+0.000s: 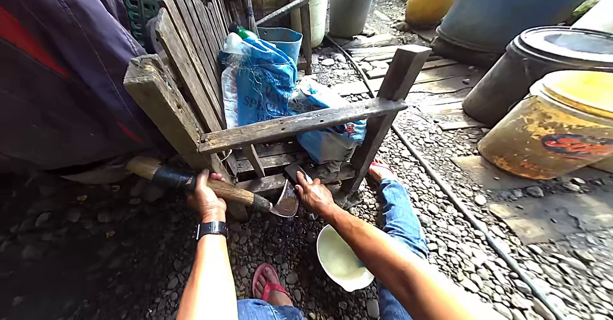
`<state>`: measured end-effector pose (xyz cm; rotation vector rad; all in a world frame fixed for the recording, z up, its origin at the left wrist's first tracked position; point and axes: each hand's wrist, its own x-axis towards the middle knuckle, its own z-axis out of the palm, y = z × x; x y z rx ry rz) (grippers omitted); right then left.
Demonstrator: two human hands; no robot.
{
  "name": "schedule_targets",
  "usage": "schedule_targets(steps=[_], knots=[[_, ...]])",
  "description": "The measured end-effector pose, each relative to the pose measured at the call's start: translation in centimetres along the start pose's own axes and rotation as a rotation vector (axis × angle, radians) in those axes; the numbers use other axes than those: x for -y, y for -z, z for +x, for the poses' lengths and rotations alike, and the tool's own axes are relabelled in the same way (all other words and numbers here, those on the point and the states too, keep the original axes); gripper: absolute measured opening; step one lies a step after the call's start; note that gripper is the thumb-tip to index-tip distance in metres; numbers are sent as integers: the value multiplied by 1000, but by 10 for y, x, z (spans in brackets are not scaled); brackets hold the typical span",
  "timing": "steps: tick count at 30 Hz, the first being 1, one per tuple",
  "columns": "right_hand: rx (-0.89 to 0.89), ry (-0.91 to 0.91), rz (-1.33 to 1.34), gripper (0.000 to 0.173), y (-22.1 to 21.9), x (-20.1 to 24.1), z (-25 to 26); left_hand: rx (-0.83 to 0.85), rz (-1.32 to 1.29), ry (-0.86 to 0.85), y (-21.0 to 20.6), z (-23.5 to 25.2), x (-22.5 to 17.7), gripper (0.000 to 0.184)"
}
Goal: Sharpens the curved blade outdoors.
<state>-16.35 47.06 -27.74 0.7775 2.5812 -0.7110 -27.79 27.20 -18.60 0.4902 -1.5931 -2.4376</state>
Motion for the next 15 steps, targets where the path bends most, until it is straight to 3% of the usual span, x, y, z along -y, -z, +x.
schedule_targets(steps=[2, 5, 10, 13, 15], knots=[[2, -1, -1, 60, -2, -1, -1, -1, -41, 26, 4, -4, -20, 13], [-11, -7, 12, 59, -2, 0, -1, -63, -22, -70, 8, -8, -42, 17], [-18, 40, 15, 61, -14, -3, -16, -202, 71, -199, 4, -4, -30, 19], [46, 204, -72, 60, -21, -18, -38, -203, 94, -193, 8, 9, -25, 16], [39, 189, -78, 60, -10, -21, -29, -189, 112, -201, 6, 12, -24, 11]])
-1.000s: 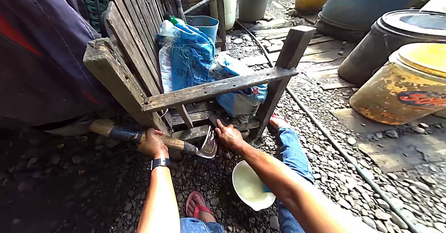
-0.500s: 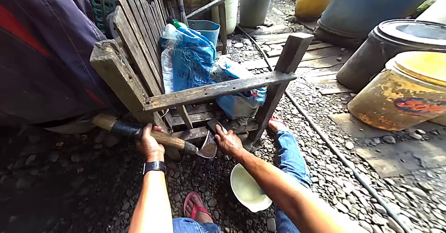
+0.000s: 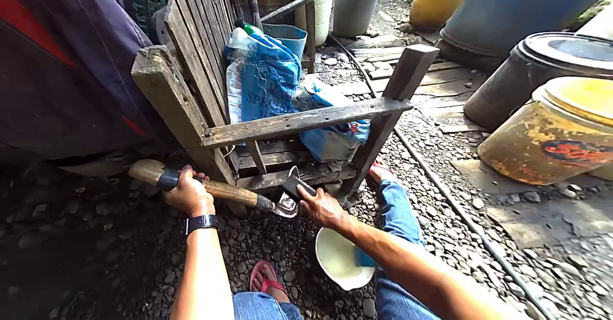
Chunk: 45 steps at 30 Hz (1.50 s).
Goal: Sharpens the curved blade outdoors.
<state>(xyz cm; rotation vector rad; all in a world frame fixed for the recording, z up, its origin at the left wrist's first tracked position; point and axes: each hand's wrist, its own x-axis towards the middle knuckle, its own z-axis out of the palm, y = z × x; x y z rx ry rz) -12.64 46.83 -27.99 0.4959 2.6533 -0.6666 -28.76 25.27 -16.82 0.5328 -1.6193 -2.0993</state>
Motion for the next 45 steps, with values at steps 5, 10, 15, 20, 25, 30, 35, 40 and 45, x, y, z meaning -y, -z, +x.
schedule_targets(steps=[5, 10, 15, 20, 25, 30, 35, 40, 45], knots=[[-55, -122, 25, 60, 12, 12, 28, 35, -38, -40, 3, 2, 3, 9], [-46, 83, -3, 59, -19, 2, -4, 73, -66, -95, -2, -3, 0, 9], [-94, -154, 41, 59, 12, 18, 33, 82, -72, -116, -4, -2, -1, 12], [-54, 55, 10, 60, -15, 0, 2, 33, -8, -76, -13, 7, 1, 9], [-47, -201, 72, 60, 26, 11, 39, 49, -30, -76, -9, 3, -1, 10], [-50, -8, 26, 60, -6, 4, 7, 51, 1, -73, -15, 3, -4, 11], [-28, -206, 91, 59, 32, 16, 38, 56, -33, -85, -6, 1, -2, 13], [-33, -41, -9, 60, 1, 4, 4, 89, -30, -92, -9, 4, -5, 12], [-28, -170, 34, 59, 29, 15, 29, 179, -68, -139, -3, 4, 1, 12]])
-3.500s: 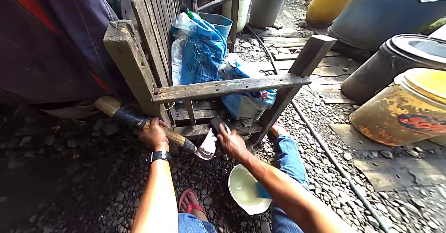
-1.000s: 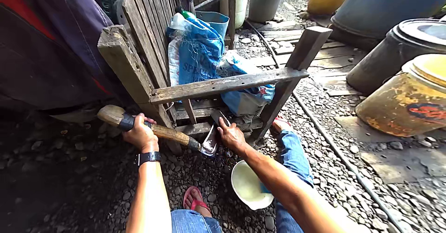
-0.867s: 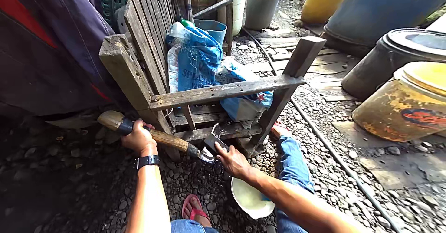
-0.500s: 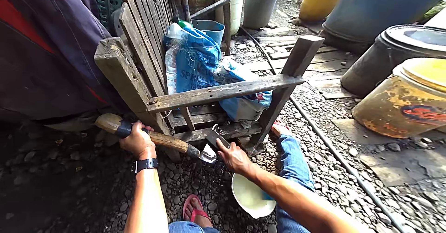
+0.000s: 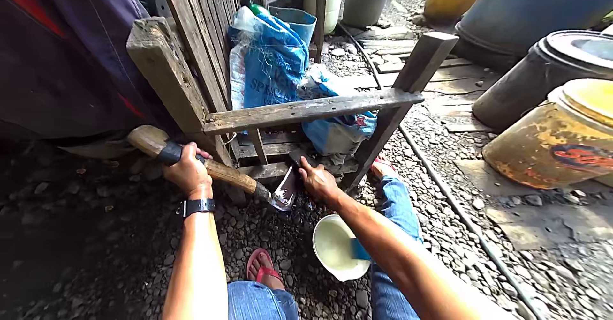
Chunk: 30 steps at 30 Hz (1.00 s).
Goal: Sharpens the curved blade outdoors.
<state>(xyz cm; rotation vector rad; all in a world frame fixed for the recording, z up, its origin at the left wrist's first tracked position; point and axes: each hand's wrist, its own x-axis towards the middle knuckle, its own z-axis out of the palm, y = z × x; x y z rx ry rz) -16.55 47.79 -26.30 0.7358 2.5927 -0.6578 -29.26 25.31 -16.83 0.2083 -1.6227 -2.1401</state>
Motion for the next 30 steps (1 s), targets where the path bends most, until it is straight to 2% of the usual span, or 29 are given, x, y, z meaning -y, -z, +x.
schedule_targets(steps=[2, 6, 8, 11, 14, 16, 18, 22, 27, 30], knots=[[7, -4, -12, 59, -5, 4, -3, -46, 25, 14, 2, 1, 2, 13], [-2, 165, -79, 60, -29, -19, -26, -124, 85, 103, 3, 11, 8, 17], [-42, 130, -56, 59, -18, -18, -11, -118, 56, 113, 6, 17, 12, 17], [1, -8, -35, 59, -1, -6, 6, -77, 48, 116, 9, 19, 17, 13], [-28, 141, -71, 59, -20, -22, -11, -67, 94, 120, 7, 22, 10, 12], [20, 210, -141, 59, -23, -32, -22, -70, 111, 128, 5, 23, 8, 13], [31, 201, -153, 59, -20, -32, -17, -68, 110, 135, 6, 21, 8, 15], [-12, 65, -51, 59, -15, -14, -2, -72, 97, 124, 2, 20, 6, 16], [-103, 209, -45, 59, -50, -31, -22, -70, 104, 103, -3, 22, 3, 17], [-100, 130, -29, 59, -32, -19, -5, -73, 102, 112, 1, 19, 7, 19]])
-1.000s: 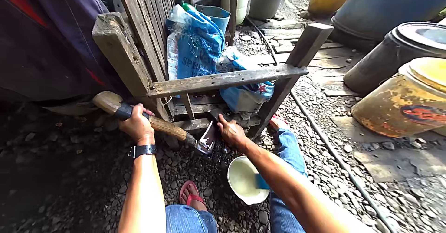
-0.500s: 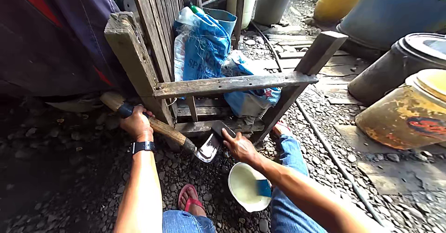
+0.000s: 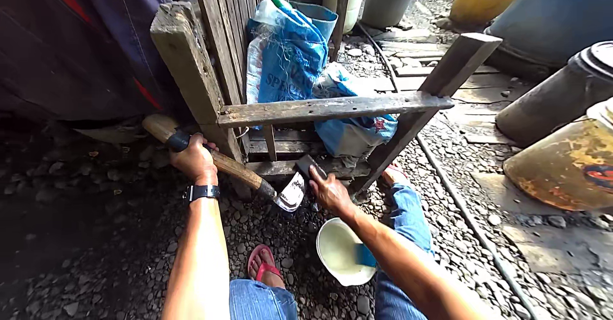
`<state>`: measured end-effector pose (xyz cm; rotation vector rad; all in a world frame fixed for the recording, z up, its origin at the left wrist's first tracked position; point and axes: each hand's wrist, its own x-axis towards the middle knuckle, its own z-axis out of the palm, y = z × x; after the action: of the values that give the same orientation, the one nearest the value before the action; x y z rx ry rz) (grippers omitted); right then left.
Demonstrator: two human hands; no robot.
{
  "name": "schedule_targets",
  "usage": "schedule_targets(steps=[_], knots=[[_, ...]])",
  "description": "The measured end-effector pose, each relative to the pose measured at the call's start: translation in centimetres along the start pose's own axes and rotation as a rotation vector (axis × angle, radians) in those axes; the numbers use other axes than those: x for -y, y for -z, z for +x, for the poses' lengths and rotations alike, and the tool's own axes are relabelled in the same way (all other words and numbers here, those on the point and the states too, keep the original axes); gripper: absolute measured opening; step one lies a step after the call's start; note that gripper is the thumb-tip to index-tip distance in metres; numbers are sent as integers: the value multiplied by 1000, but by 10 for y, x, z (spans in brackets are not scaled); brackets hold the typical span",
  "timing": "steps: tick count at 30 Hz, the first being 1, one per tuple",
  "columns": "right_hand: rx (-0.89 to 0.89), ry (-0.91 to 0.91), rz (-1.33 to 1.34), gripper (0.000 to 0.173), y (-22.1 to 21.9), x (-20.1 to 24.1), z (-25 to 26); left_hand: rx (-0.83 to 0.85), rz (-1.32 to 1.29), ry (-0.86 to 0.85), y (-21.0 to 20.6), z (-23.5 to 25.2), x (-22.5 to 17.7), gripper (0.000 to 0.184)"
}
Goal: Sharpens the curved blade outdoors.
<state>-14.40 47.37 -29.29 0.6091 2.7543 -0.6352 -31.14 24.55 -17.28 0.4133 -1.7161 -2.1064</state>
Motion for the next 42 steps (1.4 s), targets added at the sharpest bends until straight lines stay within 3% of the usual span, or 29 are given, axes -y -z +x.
schedule_targets(steps=[3, 6, 8, 13, 18, 23, 28, 30, 34, 39, 42], knots=[[86, -93, -18, 59, 18, 14, 10, -22, -7, -6, -3, -2, -1, 20], [69, 67, -33, 59, -4, 1, -19, -31, -19, -21, -4, -2, -2, 19], [72, 71, -41, 59, -3, -3, -21, -27, -37, -28, -2, -2, -1, 20], [79, -141, -6, 59, 20, 21, 11, -30, -51, -37, 1, -3, 3, 20], [103, 112, -49, 59, -3, 1, -23, -50, -38, -21, -2, -3, 0, 21], [114, -135, 9, 59, 31, 21, 17, -58, -32, -21, -3, -5, 0, 25], [160, 119, -45, 60, 4, 8, -26, -58, -22, -36, -5, -3, -2, 22], [129, 107, -35, 59, 8, 2, -19, -49, -27, -38, -3, -3, -1, 21], [118, -104, 0, 60, 28, 13, 16, -52, -35, -74, -2, -3, 2, 18], [170, 177, 7, 59, -7, 8, -36, -56, 25, -64, -5, -5, -2, 21], [100, 99, 14, 59, 1, 3, -15, -44, 28, -71, -1, -6, 0, 22]])
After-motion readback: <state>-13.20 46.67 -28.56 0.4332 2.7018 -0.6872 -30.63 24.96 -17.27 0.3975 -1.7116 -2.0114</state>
